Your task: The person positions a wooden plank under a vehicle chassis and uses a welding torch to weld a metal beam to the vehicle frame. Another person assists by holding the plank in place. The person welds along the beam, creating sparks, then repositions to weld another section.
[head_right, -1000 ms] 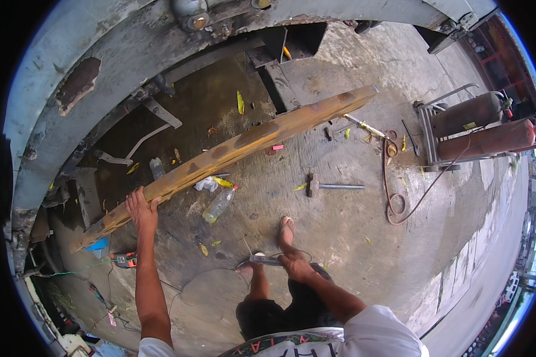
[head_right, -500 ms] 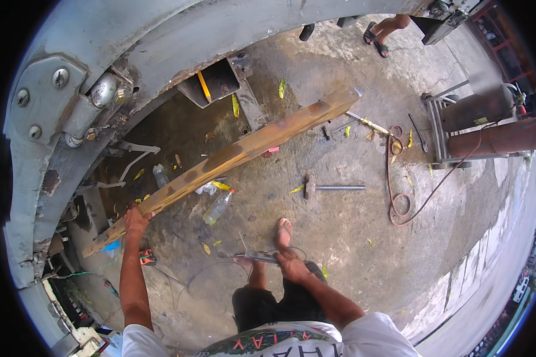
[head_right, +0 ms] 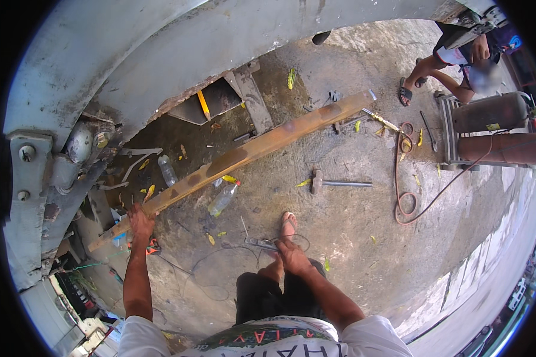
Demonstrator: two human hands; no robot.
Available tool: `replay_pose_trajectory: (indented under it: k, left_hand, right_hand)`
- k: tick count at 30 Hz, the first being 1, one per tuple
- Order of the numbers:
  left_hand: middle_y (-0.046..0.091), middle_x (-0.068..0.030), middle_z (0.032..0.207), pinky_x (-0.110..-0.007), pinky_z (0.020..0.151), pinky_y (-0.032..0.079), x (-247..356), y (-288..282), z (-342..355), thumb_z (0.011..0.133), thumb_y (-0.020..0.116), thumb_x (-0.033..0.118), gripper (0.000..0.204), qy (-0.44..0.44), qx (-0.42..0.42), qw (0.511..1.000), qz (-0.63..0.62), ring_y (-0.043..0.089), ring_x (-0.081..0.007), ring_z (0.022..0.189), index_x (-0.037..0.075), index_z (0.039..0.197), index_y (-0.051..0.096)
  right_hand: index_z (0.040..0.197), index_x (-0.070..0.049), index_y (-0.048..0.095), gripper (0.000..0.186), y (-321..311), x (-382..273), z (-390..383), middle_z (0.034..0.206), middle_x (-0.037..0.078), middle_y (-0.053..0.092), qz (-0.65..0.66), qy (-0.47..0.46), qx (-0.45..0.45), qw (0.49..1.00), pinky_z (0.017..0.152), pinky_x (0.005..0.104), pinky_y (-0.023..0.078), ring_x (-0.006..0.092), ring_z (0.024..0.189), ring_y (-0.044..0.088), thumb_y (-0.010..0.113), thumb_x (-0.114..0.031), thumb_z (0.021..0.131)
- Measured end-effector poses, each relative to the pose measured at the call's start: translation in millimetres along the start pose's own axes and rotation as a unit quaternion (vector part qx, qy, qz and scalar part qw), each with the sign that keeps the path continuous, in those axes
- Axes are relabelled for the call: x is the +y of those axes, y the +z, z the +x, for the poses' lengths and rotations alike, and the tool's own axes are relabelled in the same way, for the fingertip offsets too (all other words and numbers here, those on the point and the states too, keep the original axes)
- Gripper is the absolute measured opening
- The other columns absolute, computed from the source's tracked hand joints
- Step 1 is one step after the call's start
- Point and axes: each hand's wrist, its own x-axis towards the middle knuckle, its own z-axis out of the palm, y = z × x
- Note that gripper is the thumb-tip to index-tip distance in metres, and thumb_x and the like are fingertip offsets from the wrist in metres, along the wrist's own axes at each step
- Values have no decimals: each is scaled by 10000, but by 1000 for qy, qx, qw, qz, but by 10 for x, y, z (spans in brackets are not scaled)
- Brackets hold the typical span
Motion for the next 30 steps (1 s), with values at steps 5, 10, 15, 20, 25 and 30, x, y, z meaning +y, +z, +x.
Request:
replay_pose_trajectory:
  k: [5, 10, 15, 20, 25, 30]
  left_hand:
    - [536, -284, 1346, -538, 1124, 405, 7, 5, -7, 766, 886, 330, 866, -5, -5, 1000, -2, 506, -487, 1265, -36, 1395, 418]
    - [587, -232, 1246, -517, 1155, 365, 23, -10, -22, 763, 884, 371, 764, 13, 21, 999, 20, 529, -441, 1249, -10, 1273, 462]
    - [591, -223, 1231, -528, 1175, 337, 18, 8, -23, 777, 872, 394, 767, -1, 15, 1000, 22, 531, -440, 1249, 4, 1277, 439]
    - [585, -220, 1236, -527, 1194, 321, -2, 20, 22, 783, 868, 405, 759, 0, -10, 999, 36, 531, -423, 1262, 14, 1274, 442]
    - [543, -261, 1288, -538, 1101, 401, -27, 90, 28, 752, 890, 301, 730, 5, 14, 1000, 7, 506, -460, 1255, -6, 1259, 464]
    - [555, -207, 1305, -526, 1231, 271, -41, 128, 16, 778, 866, 384, 769, -7, 7, 1000, 9, 500, -401, 1313, 7, 1308, 455]
  right_hand:
    - [1429, -97, 507, 490, -9, 38, 63, 1432, 170, 541, -5, 9, -7, 1000, 1020, 536, 463, 407, 1251, 586, 633, -189, 964]
    - [1420, -84, 508, 539, -24, 76, 0, 1402, 176, 555, -2, -2, 16, 1000, 991, 544, 469, 421, 1204, 591, 645, -130, 900]
    - [1402, -80, 518, 594, -65, 156, -165, 1262, 208, 607, 20, -1, 84, 996, 982, 533, 469, 438, 1166, 580, 664, -86, 827]
    - [1381, -49, 510, 537, -237, 280, -345, 1203, 237, 617, 88, 28, 152, 984, 975, 526, 472, 458, 1138, 577, 663, -46, 866]
    - [1374, -6, 487, 462, -610, 159, -489, 1145, 249, 636, 152, 82, 220, 960, 928, 453, 513, 420, 1060, 643, 677, -111, 966]
    - [1404, 3, 462, 475, -1026, 18, -478, 1135, 265, 633, 154, 65, 268, 949, 900, 420, 517, 407, 1022, 654, 657, -108, 985]
